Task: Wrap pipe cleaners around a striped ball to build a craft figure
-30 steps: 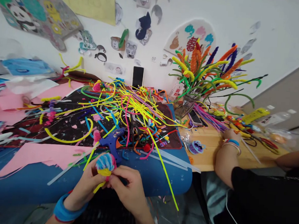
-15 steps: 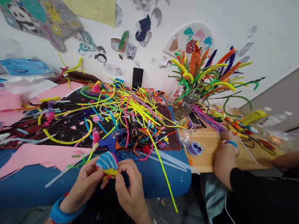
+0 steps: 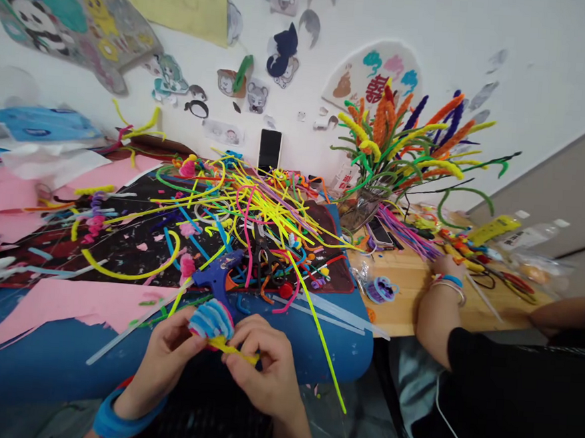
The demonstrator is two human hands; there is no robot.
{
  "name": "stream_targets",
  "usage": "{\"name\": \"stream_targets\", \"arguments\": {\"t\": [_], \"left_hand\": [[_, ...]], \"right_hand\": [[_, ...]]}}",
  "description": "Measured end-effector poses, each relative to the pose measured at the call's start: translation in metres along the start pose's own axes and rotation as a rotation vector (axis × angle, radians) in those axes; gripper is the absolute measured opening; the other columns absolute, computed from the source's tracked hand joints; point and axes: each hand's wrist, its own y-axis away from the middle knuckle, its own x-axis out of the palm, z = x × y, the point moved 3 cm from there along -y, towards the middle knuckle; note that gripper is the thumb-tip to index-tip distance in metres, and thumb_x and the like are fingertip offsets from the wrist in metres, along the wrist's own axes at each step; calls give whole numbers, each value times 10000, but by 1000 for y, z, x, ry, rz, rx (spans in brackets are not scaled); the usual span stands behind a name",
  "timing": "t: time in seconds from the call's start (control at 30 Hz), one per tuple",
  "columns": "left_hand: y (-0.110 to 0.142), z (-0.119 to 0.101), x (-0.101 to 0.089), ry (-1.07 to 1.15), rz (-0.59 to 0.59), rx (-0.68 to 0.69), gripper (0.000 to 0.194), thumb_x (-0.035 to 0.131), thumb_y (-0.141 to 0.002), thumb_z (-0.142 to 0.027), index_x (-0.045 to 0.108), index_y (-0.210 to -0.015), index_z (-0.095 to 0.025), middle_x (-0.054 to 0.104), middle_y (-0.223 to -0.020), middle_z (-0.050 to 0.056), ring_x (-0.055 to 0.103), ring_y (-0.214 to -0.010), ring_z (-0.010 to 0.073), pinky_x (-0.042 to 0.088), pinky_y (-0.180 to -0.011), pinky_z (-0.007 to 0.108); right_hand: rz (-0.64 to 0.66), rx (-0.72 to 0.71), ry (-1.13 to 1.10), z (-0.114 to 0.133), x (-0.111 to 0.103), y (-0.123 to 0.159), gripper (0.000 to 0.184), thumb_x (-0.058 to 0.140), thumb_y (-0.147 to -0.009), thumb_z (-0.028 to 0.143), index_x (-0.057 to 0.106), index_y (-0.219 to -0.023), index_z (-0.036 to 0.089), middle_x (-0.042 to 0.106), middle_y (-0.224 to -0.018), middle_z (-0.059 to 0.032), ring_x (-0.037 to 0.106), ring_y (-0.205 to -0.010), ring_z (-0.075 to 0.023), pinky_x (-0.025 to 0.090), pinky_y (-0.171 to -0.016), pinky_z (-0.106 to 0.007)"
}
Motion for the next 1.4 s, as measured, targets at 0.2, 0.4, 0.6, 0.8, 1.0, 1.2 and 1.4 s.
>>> {"name": "stream_targets", "arguments": {"t": [0.2, 0.4, 0.6, 0.8, 1.0, 1.2, 1.4], "left_hand": [[-4, 3, -4, -47, -129, -20, 96, 793, -807, -288, 757, -808, -199, 708, -686, 3, 594, -588, 115, 456, -543, 181], [-5, 8, -5, 13, -194, -132, 152, 768, -835, -327, 707, -835, -188, 719, -683, -11, 666, -600, 116, 533, -665, 209], [-4, 0, 3, 118, -105, -290, 154, 753, -823, -312, 730, -853, -163, 723, -680, 15, 661, -578, 111, 520, -595, 186], [0, -2, 10, 145, 7, -292, 78, 688, -860, -241, 724, -877, -173, 694, -580, -5, 660, -538, 126, 527, -622, 218], [0, -2, 9, 47, 99, -208, 137, 640, -928, -287, 698, -954, -166, 677, -575, -14, 647, -513, 127, 531, -586, 227], [-1, -3, 10, -99, 158, -163, 110, 660, -905, -266, 691, -934, -165, 620, -643, -25, 618, -504, 100, 509, -533, 195], [-1, -10, 6, -426, 141, 47, 152, 616, -920, -180, 717, -807, -185, 624, -817, 15, 648, -662, 106, 500, -598, 184]], "right_hand": [[87, 13, 379, 18, -2, 6, 321, 541, -972, 313, 520, -669, 209, 528, -600, 33, 484, -577, -123, 354, -555, -255], [576, 19, 715, 16, 20, 13, 193, 549, -992, 255, 674, -850, 220, 732, -756, 19, 628, -698, -146, 405, -667, -280], [293, 149, 587, 5, 7, 7, 197, 550, -989, 252, 700, -868, 209, 715, -811, -4, 637, -768, -149, 443, -705, -251], [-112, 130, 437, 1, -4, 2, 101, 649, -920, 238, 718, -993, 235, 697, -906, -15, 642, -814, -139, 504, -712, -214], [-180, 135, 329, -4, 9, 0, 37, 682, -848, 183, 708, -832, 203, 688, -804, -6, 627, -711, -131, 512, -665, -216], [-317, 386, -86, -20, 8, 3, 216, 693, -873, 356, 649, -753, 182, 659, -637, 19, 611, -559, -97, 513, -545, -178], [-328, 536, -370, -27, 11, 3, 358, 775, -791, 479, 602, -718, 174, 591, -507, 53, 530, -407, -68, 483, -444, -163]]}}
